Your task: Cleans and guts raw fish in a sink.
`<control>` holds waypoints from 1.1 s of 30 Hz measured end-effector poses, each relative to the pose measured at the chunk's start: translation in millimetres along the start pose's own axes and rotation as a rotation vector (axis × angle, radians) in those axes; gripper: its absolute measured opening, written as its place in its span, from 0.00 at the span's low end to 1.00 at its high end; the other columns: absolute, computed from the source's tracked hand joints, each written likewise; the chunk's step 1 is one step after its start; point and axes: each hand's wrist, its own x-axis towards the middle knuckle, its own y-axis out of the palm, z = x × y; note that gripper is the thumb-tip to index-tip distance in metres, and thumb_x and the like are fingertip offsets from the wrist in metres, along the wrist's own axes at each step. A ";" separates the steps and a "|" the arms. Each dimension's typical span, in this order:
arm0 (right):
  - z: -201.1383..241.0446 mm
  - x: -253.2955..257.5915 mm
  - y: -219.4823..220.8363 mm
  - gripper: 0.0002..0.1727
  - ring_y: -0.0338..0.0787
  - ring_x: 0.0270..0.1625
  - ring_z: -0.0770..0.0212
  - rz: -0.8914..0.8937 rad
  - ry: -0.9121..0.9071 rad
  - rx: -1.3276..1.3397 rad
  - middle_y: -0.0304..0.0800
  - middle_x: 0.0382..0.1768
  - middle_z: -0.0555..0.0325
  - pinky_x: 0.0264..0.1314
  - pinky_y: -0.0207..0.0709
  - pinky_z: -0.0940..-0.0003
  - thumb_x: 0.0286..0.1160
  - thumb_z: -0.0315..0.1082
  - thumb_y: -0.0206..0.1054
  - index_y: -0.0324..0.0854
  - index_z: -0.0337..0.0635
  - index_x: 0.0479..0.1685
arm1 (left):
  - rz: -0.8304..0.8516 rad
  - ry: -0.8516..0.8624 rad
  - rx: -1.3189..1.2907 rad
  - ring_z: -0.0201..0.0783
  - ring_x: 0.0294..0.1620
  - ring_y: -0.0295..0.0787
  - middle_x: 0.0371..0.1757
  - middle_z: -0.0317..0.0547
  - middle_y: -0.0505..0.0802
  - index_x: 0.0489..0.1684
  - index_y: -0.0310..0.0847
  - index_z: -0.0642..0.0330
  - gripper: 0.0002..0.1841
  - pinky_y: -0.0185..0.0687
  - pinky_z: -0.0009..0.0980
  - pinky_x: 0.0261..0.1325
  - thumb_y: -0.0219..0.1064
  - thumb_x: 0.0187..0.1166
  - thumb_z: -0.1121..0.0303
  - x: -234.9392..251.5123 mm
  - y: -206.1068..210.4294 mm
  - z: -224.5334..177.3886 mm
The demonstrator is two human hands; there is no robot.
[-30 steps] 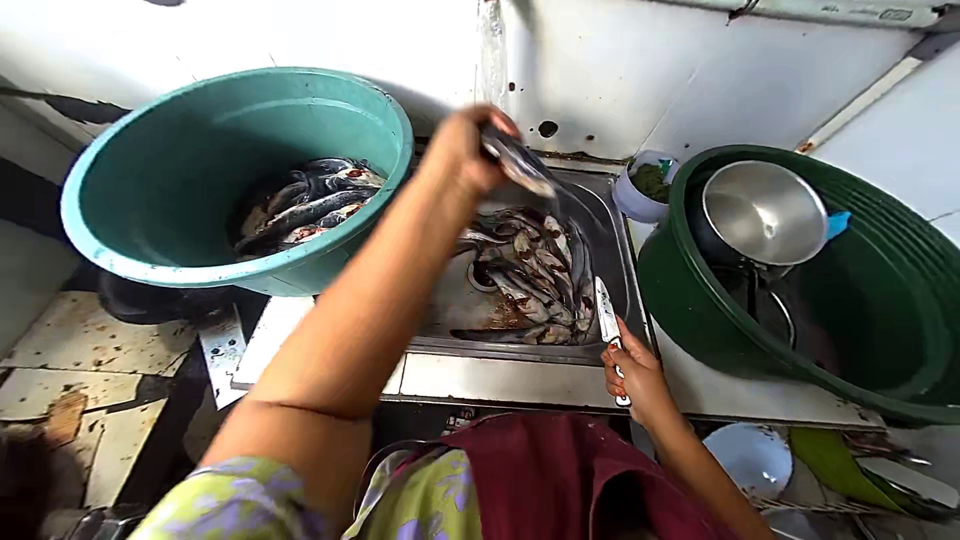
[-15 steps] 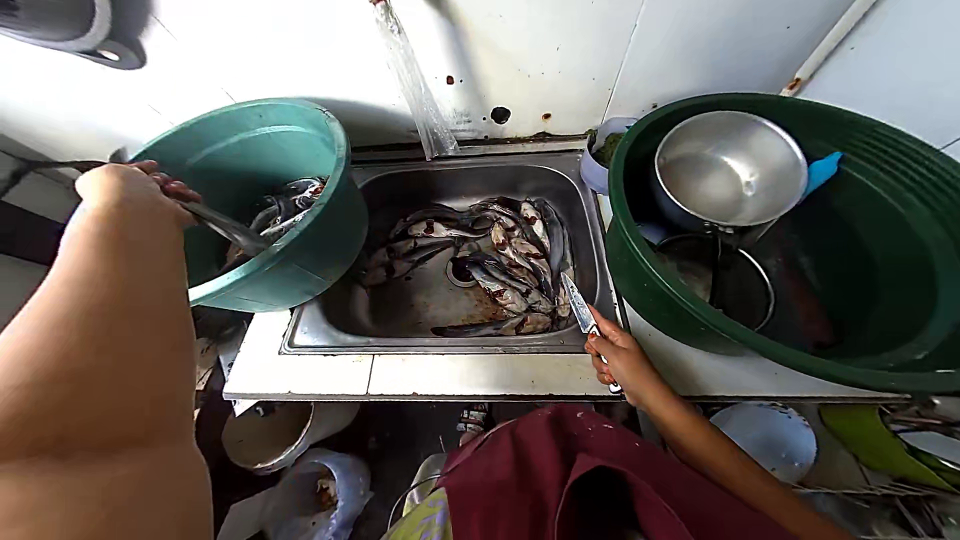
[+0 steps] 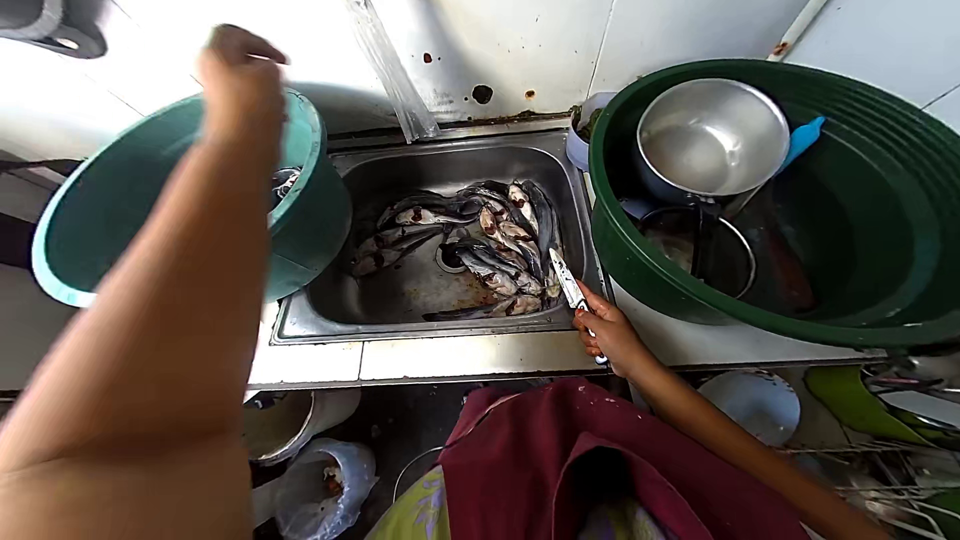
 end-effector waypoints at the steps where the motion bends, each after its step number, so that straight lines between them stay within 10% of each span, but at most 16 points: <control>1: -0.5 0.7 1.2 0.32 0.62 0.15 0.72 -0.013 -0.004 0.011 0.70 0.29 0.63 0.15 0.59 0.77 0.93 0.30 0.48 0.50 0.54 0.96 | 0.127 0.088 0.071 0.40 0.46 0.83 0.58 0.59 0.87 0.70 0.74 0.70 0.19 0.79 0.40 0.52 0.53 0.84 0.70 -20.2 26.8 -17.6; 6: -1.2 6.5 7.4 0.34 0.63 0.16 0.71 -0.066 -0.006 -0.021 0.72 0.29 0.62 0.16 0.60 0.75 0.91 0.30 0.52 0.51 0.55 0.96 | 1.007 -0.015 0.239 0.59 0.48 0.91 0.55 0.67 0.89 0.83 0.67 0.59 0.23 0.85 0.58 0.55 0.56 0.90 0.66 -117.2 197.1 -1.1; 9: 2.0 5.3 7.7 0.33 0.63 0.17 0.71 -0.085 0.036 -0.047 0.72 0.30 0.63 0.16 0.59 0.75 0.92 0.31 0.51 0.51 0.57 0.96 | 1.213 -0.173 0.226 0.68 0.52 0.90 0.63 0.72 0.86 0.91 0.58 0.51 0.29 0.84 0.66 0.55 0.55 0.92 0.58 -156.2 266.3 47.3; 14: 0.1 2.5 11.7 0.34 0.63 0.17 0.70 -0.160 0.040 -0.022 0.71 0.31 0.62 0.16 0.60 0.74 0.92 0.31 0.50 0.49 0.55 0.96 | 1.143 -0.393 0.190 0.67 0.57 0.88 0.67 0.72 0.84 0.88 0.59 0.52 0.30 0.83 0.65 0.55 0.53 0.90 0.50 -163.0 312.5 73.1; 20: 0.7 -0.7 13.2 0.34 0.63 0.17 0.70 -0.226 0.050 -0.007 0.70 0.31 0.62 0.16 0.59 0.74 0.92 0.31 0.50 0.47 0.54 0.97 | 1.080 -0.188 0.473 0.66 0.76 0.78 0.71 0.68 0.84 0.72 0.80 0.62 0.24 0.69 0.67 0.76 0.66 0.79 0.60 -168.2 313.8 72.9; 25: -4.8 -2.4 11.7 0.34 0.62 0.16 0.70 -0.261 0.023 0.026 0.70 0.30 0.63 0.15 0.59 0.74 0.92 0.31 0.50 0.47 0.53 0.97 | 0.893 -0.390 0.046 0.60 0.56 0.90 0.58 0.68 0.88 0.69 0.73 0.66 0.22 0.85 0.59 0.58 0.67 0.75 0.71 -159.9 309.3 116.0; 29: -6.1 -3.5 11.3 0.34 0.62 0.16 0.71 -0.261 0.009 0.028 0.69 0.29 0.63 0.15 0.58 0.76 0.92 0.30 0.50 0.48 0.51 0.96 | 0.724 -0.737 -0.387 0.43 0.34 0.91 0.46 0.59 0.86 0.85 0.41 0.59 0.43 0.89 0.38 0.39 0.66 0.70 0.84 -158.4 267.3 121.6; 33: -3.0 -1.5 10.8 0.34 0.62 0.15 0.71 -0.245 0.016 0.007 0.69 0.29 0.64 0.14 0.58 0.76 0.91 0.29 0.50 0.47 0.52 0.96 | 0.659 -0.866 -0.647 0.35 0.26 0.84 0.39 0.51 0.88 0.65 0.70 0.67 0.18 0.81 0.29 0.29 0.59 0.77 0.82 -156.6 224.4 128.2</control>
